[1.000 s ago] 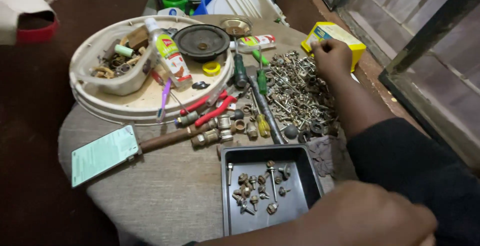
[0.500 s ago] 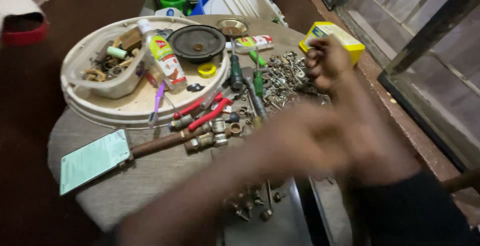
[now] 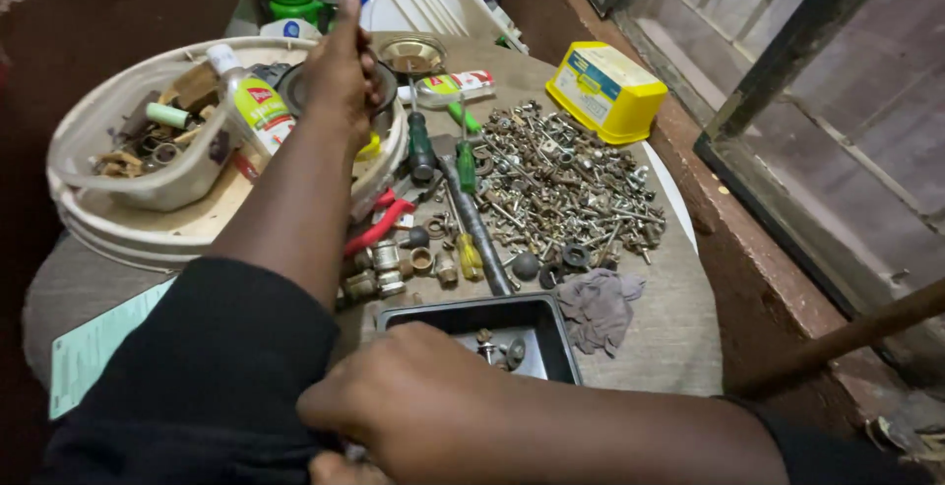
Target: The person sorts through a large pile of small metal hardware, including lock cylinders and keys, on a cluttered table. They pick up individual items, examine them, and place selected pieces into a black tray. The person also uses a screwdriver to manipulate some of the lock components.
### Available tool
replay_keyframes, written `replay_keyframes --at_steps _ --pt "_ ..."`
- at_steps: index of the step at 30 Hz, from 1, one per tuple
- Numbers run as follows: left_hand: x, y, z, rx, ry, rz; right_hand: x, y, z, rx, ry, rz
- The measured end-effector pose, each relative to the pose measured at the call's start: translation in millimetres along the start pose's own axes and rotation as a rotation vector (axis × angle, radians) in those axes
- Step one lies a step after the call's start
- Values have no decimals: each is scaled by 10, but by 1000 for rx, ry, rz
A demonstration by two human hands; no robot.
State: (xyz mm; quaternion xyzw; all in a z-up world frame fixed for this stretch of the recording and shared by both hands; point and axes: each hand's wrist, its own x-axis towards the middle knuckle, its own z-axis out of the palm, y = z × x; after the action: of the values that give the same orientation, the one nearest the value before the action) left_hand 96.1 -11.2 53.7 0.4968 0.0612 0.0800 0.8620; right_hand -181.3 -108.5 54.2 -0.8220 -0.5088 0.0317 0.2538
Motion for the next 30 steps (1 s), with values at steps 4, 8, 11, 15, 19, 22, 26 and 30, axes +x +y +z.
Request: replay_keyframes --at_steps 4,8,11,15,19,22,26,30 --pt "78 46 -41 145 91 -65 -142 157 130 415 -172 -229" --pt "-166 46 -77 32 -135 -77 -96 -18 -230 80 -311 34" --pt "-838 196 -54 260 -302 11 -86 487 -558 -87 -17 255" --pt "-1127 -117 -275 632 -537 438 -197 1429 -1002 665 465 585" --pt "-1376 -50 -345 962 -543 534 -314 2007 -750 803 646 579" --pt "-1329 -173 -371 993 -516 552 -312 2200 -541 983 751 259" --pt "-1325 -308 -404 948 -512 722 -286 2212 -362 918 762 192" --pt "-1182 -499 -466 921 -453 847 -242 2307 -272 837 734 166"
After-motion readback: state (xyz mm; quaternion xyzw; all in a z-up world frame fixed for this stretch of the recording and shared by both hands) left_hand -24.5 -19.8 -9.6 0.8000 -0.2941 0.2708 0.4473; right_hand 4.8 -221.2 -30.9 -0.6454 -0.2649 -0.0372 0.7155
